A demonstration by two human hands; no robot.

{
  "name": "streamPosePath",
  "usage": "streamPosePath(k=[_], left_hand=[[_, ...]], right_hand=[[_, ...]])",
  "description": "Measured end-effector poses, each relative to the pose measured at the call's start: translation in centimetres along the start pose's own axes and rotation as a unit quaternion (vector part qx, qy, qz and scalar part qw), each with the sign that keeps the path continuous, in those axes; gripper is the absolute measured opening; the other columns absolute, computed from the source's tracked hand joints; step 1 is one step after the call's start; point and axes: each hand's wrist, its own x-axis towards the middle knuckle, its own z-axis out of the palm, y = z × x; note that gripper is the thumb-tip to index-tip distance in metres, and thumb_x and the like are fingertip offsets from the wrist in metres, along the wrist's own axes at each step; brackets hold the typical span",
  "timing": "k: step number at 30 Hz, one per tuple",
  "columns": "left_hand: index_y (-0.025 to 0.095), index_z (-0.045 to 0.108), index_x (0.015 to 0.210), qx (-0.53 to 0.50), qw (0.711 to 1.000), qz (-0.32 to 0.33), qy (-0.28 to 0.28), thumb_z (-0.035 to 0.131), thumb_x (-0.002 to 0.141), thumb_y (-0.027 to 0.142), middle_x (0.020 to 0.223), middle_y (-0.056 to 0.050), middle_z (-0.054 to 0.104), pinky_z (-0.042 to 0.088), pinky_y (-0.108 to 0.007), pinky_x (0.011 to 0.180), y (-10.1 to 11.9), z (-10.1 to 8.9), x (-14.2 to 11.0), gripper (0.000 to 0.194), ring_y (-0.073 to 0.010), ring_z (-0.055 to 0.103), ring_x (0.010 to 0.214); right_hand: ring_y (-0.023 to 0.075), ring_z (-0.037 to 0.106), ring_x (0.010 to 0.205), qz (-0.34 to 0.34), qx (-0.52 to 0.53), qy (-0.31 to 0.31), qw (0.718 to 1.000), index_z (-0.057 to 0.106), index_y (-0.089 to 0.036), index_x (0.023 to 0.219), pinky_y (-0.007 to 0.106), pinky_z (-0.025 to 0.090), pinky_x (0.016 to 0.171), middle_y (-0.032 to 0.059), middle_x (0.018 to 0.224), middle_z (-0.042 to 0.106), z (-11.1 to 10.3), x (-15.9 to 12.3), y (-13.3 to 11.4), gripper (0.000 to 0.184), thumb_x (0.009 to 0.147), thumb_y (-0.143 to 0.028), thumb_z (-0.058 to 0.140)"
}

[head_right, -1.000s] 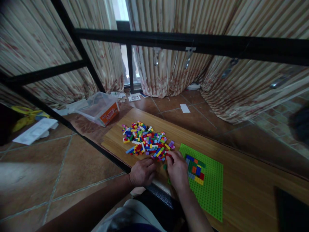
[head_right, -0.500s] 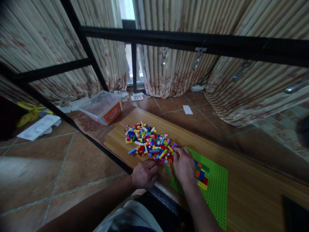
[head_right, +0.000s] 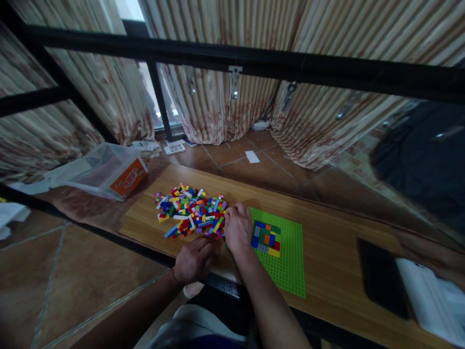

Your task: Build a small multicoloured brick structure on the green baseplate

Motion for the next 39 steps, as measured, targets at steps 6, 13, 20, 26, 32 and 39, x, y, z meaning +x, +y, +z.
streamPosePath(k=[6,13,20,26,32,39], left_hand=[[0.019,0.054,0.076,0.003,1.0,0.002,0.001,0.042,0.087,0.016,0.077,-0.006,0.058,0.049,-0.029,0.066,0.0,-0.2,0.3,0.017,-0.0182,0.056,0.072],[0.019,0.053,0.074,0.003,1.0,0.006,0.006,0.042,0.087,0.016,0.073,-0.004,0.056,0.046,-0.027,0.062,0.1,-0.4,0.4,0.017,-0.0164,0.054,0.068],[0.019,0.053,0.073,0.008,1.0,-0.001,0.0,0.043,0.086,0.014,0.074,-0.004,0.057,0.045,-0.027,0.062,0.1,-0.6,0.6,0.017,-0.0159,0.054,0.067],[0.019,0.054,0.074,0.008,1.0,0.004,0.01,0.043,0.086,0.014,0.073,-0.004,0.056,0.044,-0.026,0.059,0.0,-0.5,0.5,0.016,-0.0153,0.053,0.065],[0.019,0.055,0.075,0.004,1.0,0.001,0.006,0.044,0.085,0.014,0.074,-0.004,0.057,0.046,-0.026,0.061,0.0,-0.5,0.5,0.016,-0.0157,0.054,0.068],[0.019,0.053,0.071,0.004,1.0,0.005,0.012,0.043,0.086,0.014,0.072,-0.004,0.055,0.044,-0.026,0.058,0.1,-0.7,0.7,0.018,-0.0155,0.051,0.064]], right_hand=[[0.0183,0.062,0.086,0.035,0.155,0.012,0.987,0.067,-0.022,0.094,0.031,0.047,0.08,0.0046,0.093,0.068,-3.1,-4.5,0.6,0.021,0.095,-0.03,0.048],[0.0211,0.065,0.092,0.104,0.151,0.03,0.983,0.068,-0.023,0.098,0.036,0.05,0.082,0.0072,0.101,0.07,-6.3,-9.5,7.5,0.025,0.093,-0.039,0.049],[0.0216,0.064,0.086,0.091,0.122,0.001,0.988,0.071,-0.023,0.093,0.038,0.051,0.079,0.0068,0.096,0.069,-7.1,-9.2,10.6,0.027,0.091,-0.041,0.05],[0.0216,0.063,0.085,0.045,0.098,-0.019,0.994,0.072,-0.025,0.09,0.038,0.051,0.079,0.0063,0.092,0.068,-7.0,-8.6,10.9,0.025,0.092,-0.037,0.05],[0.0205,0.063,0.084,0.028,0.099,-0.036,0.994,0.073,-0.026,0.089,0.036,0.051,0.077,0.0051,0.091,0.067,-6.8,-8.4,11.7,0.023,0.092,-0.034,0.052],[0.0202,0.063,0.083,0.057,0.127,-0.028,0.99,0.073,-0.026,0.085,0.036,0.05,0.077,0.0043,0.089,0.069,-6.6,-8.3,11.9,0.021,0.089,-0.039,0.057]])
